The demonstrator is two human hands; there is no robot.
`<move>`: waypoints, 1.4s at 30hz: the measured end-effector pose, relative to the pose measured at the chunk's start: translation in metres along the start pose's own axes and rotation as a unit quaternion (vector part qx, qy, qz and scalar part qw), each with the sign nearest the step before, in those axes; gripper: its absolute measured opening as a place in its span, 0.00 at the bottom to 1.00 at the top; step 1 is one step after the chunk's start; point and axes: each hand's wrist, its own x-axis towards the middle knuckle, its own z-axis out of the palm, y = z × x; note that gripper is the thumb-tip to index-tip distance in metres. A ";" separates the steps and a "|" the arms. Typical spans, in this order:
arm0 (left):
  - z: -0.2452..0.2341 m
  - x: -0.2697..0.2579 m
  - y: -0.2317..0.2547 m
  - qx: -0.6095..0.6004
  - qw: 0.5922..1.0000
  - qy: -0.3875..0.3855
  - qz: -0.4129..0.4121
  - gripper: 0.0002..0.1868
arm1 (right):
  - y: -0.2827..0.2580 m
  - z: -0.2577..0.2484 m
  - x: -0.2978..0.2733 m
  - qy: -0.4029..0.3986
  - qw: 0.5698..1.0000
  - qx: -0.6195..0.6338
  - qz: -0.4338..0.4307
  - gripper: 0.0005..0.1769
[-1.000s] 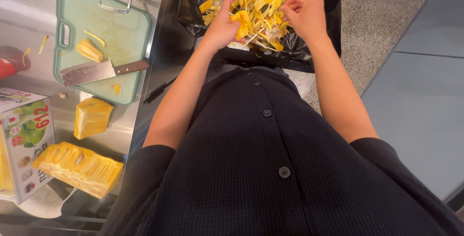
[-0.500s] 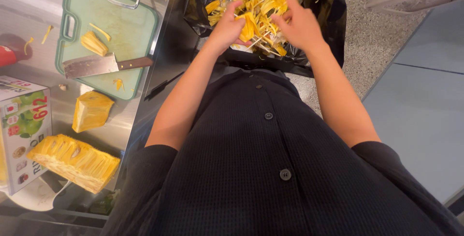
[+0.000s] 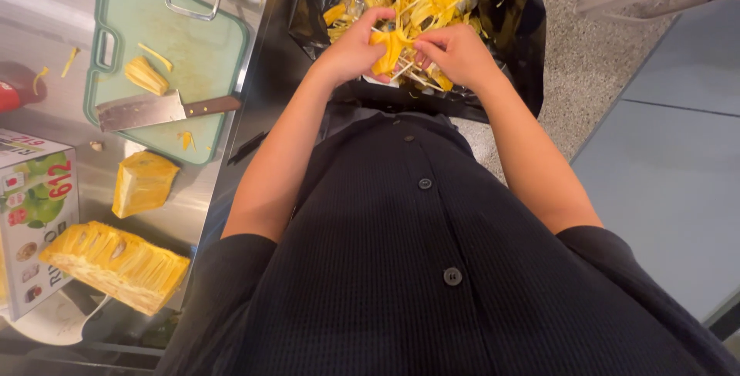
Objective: The person removes seeds from jackfruit pods by hand, pulling the seed out of each pod and dropping the seed and waste into a black trash bag while placing the cleaned yellow pods into a metal pot. They occasionally cut pods with a knife on a cutting board and set trimmed pieces on the counter.
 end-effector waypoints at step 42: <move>-0.157 -0.146 0.002 -0.314 0.874 0.324 0.183 0.22 | -0.371 0.094 0.066 -0.640 0.568 0.372 -0.358 0.18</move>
